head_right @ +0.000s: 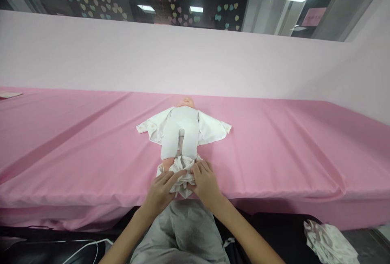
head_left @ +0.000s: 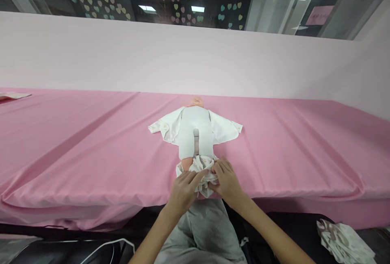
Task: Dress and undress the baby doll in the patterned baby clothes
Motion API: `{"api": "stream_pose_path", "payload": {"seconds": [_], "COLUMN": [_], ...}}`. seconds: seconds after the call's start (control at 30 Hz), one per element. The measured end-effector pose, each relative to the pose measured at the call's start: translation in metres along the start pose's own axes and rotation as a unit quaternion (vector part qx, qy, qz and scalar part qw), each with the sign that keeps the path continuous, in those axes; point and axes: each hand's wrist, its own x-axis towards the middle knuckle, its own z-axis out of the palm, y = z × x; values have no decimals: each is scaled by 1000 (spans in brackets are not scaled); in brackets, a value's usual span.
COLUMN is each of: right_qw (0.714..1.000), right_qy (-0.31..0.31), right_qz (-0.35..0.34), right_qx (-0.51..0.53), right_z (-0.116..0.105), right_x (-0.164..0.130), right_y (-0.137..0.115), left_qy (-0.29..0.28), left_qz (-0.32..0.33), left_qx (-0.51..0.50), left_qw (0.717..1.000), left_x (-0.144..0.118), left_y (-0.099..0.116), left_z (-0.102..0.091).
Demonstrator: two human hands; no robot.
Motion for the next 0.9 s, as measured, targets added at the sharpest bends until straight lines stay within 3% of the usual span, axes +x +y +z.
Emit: {"api": "stream_pose_path", "payload": {"seconds": [0.1,0.17,0.27,0.33,0.4,0.6,0.7,0.77,0.9], "right_qw": [997,988,963,955,962,990,990,988,973], "right_qy": [76,151,253,269,241,64,-11,-24,-82], "right_qz": [-7,9,68,89,85,74,58,37,15], "right_qx": [6,21,61,87,93,99,128,145,213], "right_z": [6,14,26,30,28,8,9,9,-3], "right_x": [-12,-23,-41,-49,-53,-55,-55,-52,-46], "right_y": [-13,-27,-52,-65,-71,-62,-56,-53,-52], "left_qy": [101,134,115,80,37,-84,-118,-155,-233], "left_qz": [-83,-152,-177,-157,-138,-116,-109,-108,-94], "left_qx": [-72,-116,-147,-156,-162,-207,-230,-238,-256], "left_qw": [989,972,966,972,976,968,960,953,933], "left_x": [-12,-23,-43,-55,-62,-50,-42,-42,-56], "left_y": [8,15,25,31,35,48,50,49,44], "left_z": [0,-4,-13,-20,-26,-44,-52,-54,-51]}}
